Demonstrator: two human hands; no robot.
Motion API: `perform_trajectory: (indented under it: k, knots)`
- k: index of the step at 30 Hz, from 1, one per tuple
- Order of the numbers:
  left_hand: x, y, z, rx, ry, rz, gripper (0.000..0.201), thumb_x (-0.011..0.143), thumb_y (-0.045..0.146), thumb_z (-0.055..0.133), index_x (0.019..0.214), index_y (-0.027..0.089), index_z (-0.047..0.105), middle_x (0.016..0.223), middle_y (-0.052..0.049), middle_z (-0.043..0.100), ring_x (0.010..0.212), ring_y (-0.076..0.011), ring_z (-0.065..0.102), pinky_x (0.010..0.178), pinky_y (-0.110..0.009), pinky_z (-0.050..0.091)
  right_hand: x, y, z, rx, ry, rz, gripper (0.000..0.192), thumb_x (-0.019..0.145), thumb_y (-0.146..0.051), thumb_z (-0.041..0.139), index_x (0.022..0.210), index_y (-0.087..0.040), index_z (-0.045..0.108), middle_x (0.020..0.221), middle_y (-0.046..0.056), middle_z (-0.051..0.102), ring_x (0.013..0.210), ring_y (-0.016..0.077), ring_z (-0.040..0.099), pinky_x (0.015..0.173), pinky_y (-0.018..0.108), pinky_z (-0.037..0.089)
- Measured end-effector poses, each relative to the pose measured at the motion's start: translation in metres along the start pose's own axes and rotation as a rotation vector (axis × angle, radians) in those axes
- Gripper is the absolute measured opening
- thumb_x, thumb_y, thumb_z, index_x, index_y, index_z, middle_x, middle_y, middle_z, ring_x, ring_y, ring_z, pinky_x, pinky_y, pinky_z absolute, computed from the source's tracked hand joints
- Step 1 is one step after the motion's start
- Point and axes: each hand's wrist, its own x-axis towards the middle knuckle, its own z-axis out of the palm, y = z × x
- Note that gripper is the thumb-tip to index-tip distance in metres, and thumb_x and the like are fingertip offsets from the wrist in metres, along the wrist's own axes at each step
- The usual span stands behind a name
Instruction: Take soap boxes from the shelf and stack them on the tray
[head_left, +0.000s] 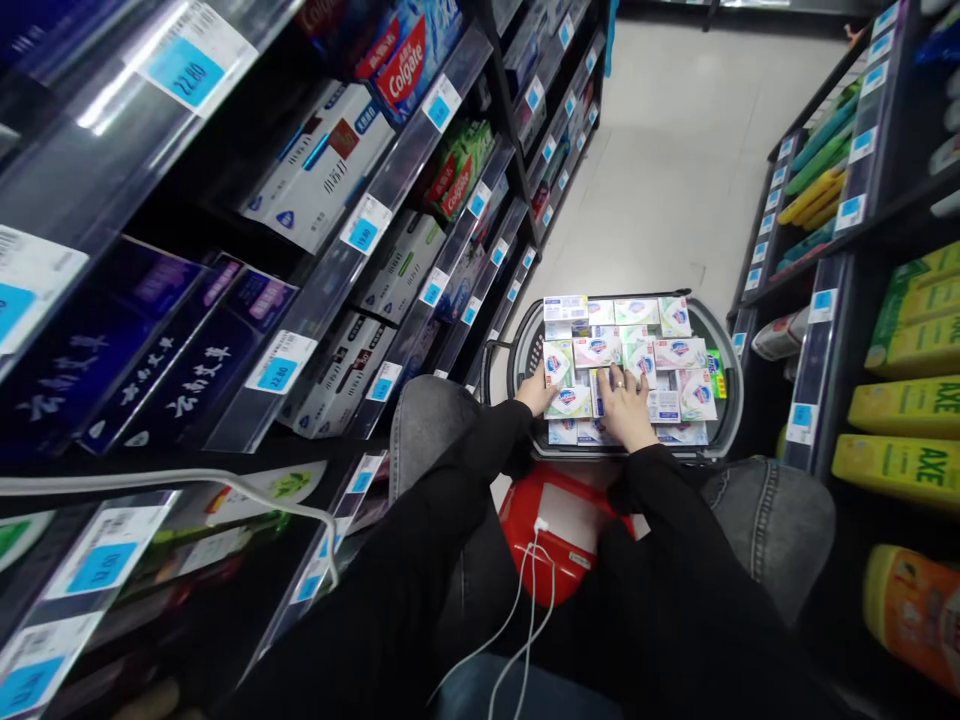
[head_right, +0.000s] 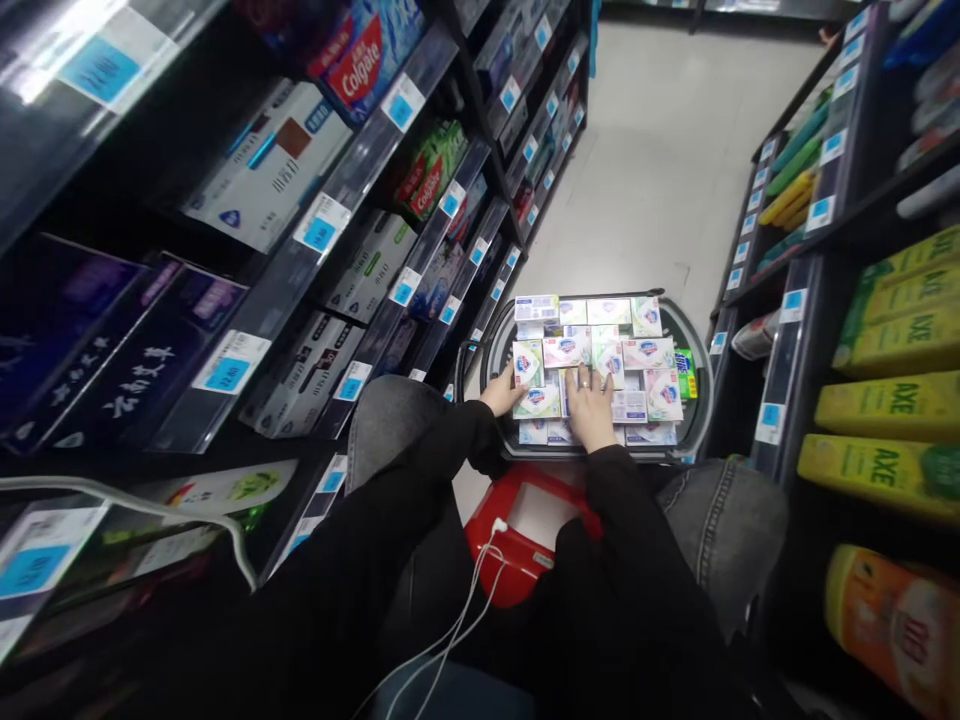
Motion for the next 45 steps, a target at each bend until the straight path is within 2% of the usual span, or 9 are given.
perform_trajectory:
  k: [5,11,15,19,24,30,36,41,45]
  knots:
    - [0.006,-0.001,0.003,-0.025,0.122,-0.018,0.053,0.090,0.022,0.053,0.142,0.018,0.049,0.126,-0.007,0.066,0.118,-0.0231,0.060,0.101,-0.029,0.046,0.014,0.007,-0.006,0.132,0.001,0.001,0.104,0.068,-0.049,0.078,0.152,-0.016,0.027,0.156,0.023,0.023,0.141,0.0412,0.025,0.111,0.061,0.016]
    - [0.012,0.002,0.002,-0.056,0.135,-0.107,0.055,0.092,0.024,0.051,0.146,0.015,0.044,0.131,-0.008,0.063,0.120,-0.0201,0.059,0.102,-0.027,0.044,0.069,0.028,-0.026,0.188,0.053,-0.010,0.054,0.093,-0.034,0.050,0.144,-0.019,0.044,0.148,0.016,0.042,0.138,0.0334,0.035,0.114,0.059,0.013]
    - [0.012,0.006,-0.001,0.076,-0.010,-0.197,0.051,0.092,0.035,0.051,0.137,0.012,0.053,0.130,-0.014,0.063,0.119,-0.0250,0.060,0.096,-0.028,0.047,0.094,0.025,-0.027,0.165,-0.005,-0.109,0.047,0.091,-0.032,0.055,0.137,-0.023,0.053,0.136,0.012,0.055,0.133,0.0320,0.041,0.114,0.061,0.011]
    - [0.011,0.010,0.000,0.149,-0.125,-0.191,0.047,0.092,0.039,0.051,0.128,0.011,0.062,0.129,-0.017,0.062,0.122,-0.0277,0.058,0.096,-0.029,0.047,0.098,0.020,-0.020,0.184,-0.032,-0.116,0.048,0.087,-0.034,0.062,0.133,-0.021,0.056,0.127,0.013,0.059,0.122,0.0310,0.049,0.111,0.054,0.026]
    - [0.010,0.013,0.005,0.123,-0.121,-0.180,0.050,0.094,0.037,0.046,0.137,0.013,0.052,0.133,-0.017,0.059,0.123,-0.0262,0.057,0.095,-0.028,0.045,0.096,0.024,-0.013,0.183,-0.024,-0.174,0.051,0.090,-0.034,0.059,0.139,-0.019,0.052,0.131,0.013,0.056,0.125,0.0296,0.046,0.111,0.048,0.029]
    - [0.009,0.019,-0.001,0.152,0.000,-0.152,0.080,0.095,0.040,0.043,0.156,0.014,-0.002,0.131,-0.020,0.060,0.115,-0.0279,0.062,0.094,-0.035,0.045,0.098,0.025,-0.016,0.130,-0.035,-0.110,0.054,0.091,-0.035,0.059,0.142,-0.021,0.049,0.138,0.012,0.053,0.132,0.0330,0.040,0.114,0.055,0.022]
    - [0.024,0.019,-0.022,0.217,0.064,0.110,0.077,0.092,0.032,0.051,0.157,0.023,0.012,0.144,-0.017,0.048,0.123,-0.0295,0.056,0.099,-0.036,0.043,0.097,0.021,-0.019,0.089,-0.044,-0.081,0.055,0.092,-0.038,0.057,0.143,-0.021,0.047,0.136,0.014,0.053,0.131,0.0318,0.041,0.113,0.055,0.023]
    - [0.026,0.021,-0.026,0.253,0.035,0.128,0.076,0.091,0.027,0.054,0.157,0.025,0.017,0.132,-0.014,0.059,0.118,-0.0291,0.059,0.098,-0.035,0.044,0.096,0.023,-0.016,0.088,-0.039,-0.048,0.053,0.095,-0.038,0.052,0.145,-0.022,0.044,0.139,0.014,0.050,0.135,0.0308,0.037,0.115,0.057,0.018]
    - [0.028,0.018,-0.022,0.215,0.016,0.146,0.077,0.091,0.026,0.053,0.157,0.026,0.013,0.142,-0.013,0.051,0.122,-0.0278,0.057,0.100,-0.035,0.044,0.095,0.026,-0.014,0.099,-0.024,-0.048,0.053,0.095,-0.039,0.051,0.144,-0.022,0.045,0.139,0.014,0.050,0.135,0.0306,0.037,0.115,0.056,0.017]
